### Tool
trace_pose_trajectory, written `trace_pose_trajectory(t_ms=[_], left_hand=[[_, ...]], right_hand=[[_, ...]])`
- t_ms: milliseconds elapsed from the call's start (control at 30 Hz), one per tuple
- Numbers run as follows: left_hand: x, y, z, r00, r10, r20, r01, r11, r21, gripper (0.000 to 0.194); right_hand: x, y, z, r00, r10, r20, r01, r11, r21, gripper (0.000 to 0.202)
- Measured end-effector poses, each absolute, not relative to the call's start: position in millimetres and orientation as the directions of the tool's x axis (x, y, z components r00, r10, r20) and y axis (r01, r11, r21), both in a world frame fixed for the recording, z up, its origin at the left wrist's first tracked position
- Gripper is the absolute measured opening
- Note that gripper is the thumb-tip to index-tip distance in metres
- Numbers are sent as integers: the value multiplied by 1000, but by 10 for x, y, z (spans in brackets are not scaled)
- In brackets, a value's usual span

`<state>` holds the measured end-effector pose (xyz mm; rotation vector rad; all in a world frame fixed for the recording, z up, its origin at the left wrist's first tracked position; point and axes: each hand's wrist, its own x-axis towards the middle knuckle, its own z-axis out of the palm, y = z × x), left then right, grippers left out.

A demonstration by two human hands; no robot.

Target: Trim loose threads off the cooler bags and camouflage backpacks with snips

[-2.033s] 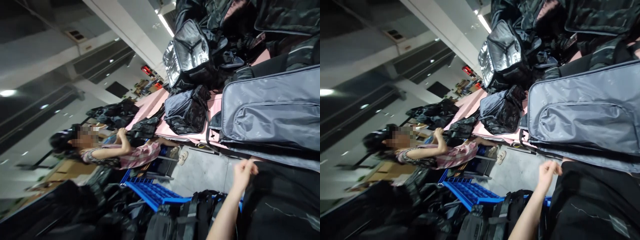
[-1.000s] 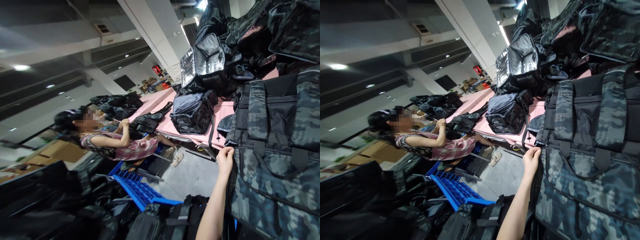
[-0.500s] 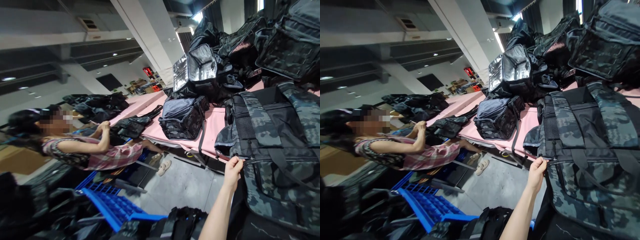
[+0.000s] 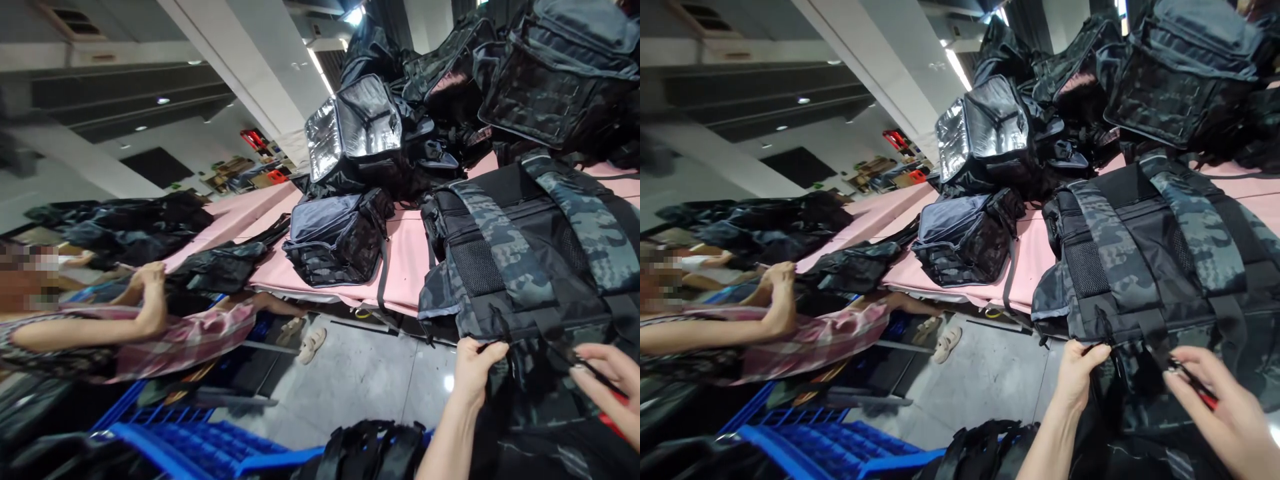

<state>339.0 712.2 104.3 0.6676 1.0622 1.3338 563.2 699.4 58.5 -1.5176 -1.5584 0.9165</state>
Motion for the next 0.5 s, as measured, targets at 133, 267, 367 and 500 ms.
trace_pose_trajectory(t_ms=[133,267,367,500], left_hand=[[3381,7103,984,-104,969,-225,-395,167,904,30],[3368,7102,995,-74,976,-205,-399,159,903,31],[3377,7108,995,-74,977,-200,-401,155,903,30],[3370,7116,956,-70,976,-208,-367,168,915,30]], right_hand=[[5337,7037,703,-141,990,-19,432,44,-901,46],[5149,7075,838,-83,995,53,469,86,-879,42],[5098,7091,892,-108,986,128,465,164,-870,39],[5141,7126,876,-140,980,140,364,182,-913,32]])
